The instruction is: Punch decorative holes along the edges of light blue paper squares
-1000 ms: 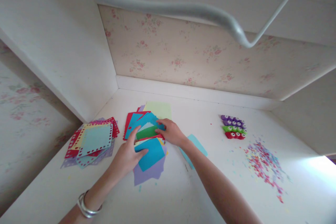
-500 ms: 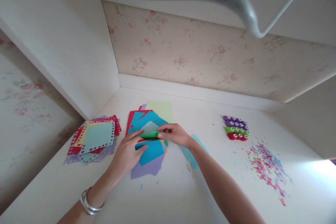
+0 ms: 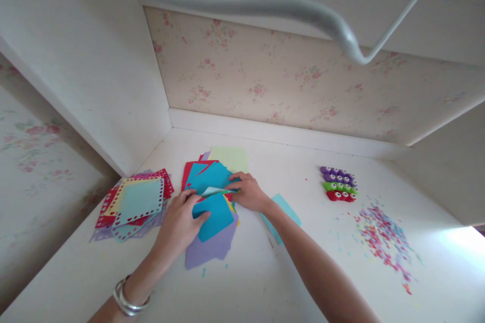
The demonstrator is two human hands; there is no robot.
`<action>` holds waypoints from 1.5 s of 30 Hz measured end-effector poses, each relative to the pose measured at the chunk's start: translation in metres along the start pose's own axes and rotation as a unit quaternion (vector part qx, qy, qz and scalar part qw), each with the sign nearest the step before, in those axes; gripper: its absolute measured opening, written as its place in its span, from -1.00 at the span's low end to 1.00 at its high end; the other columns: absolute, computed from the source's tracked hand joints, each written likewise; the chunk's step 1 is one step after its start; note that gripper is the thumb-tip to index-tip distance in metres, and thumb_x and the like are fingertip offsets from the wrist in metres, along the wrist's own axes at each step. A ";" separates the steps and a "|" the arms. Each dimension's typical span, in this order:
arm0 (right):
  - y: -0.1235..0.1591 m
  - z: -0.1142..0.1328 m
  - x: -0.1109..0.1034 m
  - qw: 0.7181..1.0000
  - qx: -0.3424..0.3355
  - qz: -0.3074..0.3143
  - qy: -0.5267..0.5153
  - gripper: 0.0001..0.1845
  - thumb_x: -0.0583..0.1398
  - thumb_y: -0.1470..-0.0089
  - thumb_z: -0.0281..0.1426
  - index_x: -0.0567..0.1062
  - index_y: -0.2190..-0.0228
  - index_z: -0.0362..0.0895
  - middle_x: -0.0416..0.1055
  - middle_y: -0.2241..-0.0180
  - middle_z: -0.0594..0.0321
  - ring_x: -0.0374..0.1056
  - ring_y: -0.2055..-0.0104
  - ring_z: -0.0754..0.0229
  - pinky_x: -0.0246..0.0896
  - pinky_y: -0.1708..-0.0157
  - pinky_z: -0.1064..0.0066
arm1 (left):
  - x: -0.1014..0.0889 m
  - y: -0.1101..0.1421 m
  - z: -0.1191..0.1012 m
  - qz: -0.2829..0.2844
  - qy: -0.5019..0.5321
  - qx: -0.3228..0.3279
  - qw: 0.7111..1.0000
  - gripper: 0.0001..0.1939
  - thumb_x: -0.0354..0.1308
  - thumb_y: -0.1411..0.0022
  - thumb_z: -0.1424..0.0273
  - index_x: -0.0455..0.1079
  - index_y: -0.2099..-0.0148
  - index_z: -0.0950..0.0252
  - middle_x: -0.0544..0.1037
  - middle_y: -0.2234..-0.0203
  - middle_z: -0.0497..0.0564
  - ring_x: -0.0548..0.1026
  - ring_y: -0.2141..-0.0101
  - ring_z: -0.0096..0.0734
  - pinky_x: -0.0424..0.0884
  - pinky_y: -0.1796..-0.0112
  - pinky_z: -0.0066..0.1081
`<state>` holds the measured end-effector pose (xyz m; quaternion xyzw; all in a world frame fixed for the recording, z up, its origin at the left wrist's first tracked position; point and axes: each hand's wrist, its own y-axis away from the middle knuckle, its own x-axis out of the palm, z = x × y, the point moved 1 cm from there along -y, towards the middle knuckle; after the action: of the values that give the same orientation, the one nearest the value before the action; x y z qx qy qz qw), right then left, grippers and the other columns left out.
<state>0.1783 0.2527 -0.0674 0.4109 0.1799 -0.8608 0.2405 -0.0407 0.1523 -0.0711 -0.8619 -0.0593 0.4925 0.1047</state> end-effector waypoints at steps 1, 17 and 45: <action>0.000 0.001 -0.002 1.000 -0.001 -0.002 -0.005 -0.72 0.37 0.02 -0.35 0.63 0.20 0.12 0.42 -0.02 0.26 0.29 -0.07 0.06 0.10 -0.11 0.23 | 0.000 0.001 -0.001 0.001 0.003 -0.002 1.000 -0.71 0.24 -0.11 0.26 0.46 0.11 0.24 0.52 0.04 0.15 0.47 0.01 0.02 0.35 -0.01 -0.10; -0.010 0.003 -0.013 0.991 0.119 -0.055 -0.013 -0.89 0.29 0.02 -0.44 0.61 0.36 -0.09 0.51 0.33 0.21 0.40 0.26 0.13 0.20 0.22 0.37 | -0.003 0.000 -0.002 0.004 -0.015 0.014 1.000 -0.84 0.26 -0.14 0.25 0.48 0.33 0.23 0.52 0.06 0.14 0.45 0.02 -0.01 0.34 -0.02 -0.10; 0.008 -0.003 -0.019 0.998 0.046 -0.011 -0.043 -0.74 0.08 -0.01 -0.57 0.53 0.38 -0.08 0.50 0.42 0.32 0.39 0.34 0.19 0.17 0.32 0.47 | -0.001 -0.002 0.002 -0.016 -0.060 0.039 0.997 -0.79 0.25 -0.17 0.25 0.41 0.43 0.25 0.43 -0.04 0.19 0.48 0.02 0.00 0.41 0.02 -0.09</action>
<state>0.1950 0.2529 -0.0552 0.3821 0.1342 -0.8875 0.2198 -0.0425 0.1547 -0.0707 -0.8252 -0.0603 0.5433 0.1424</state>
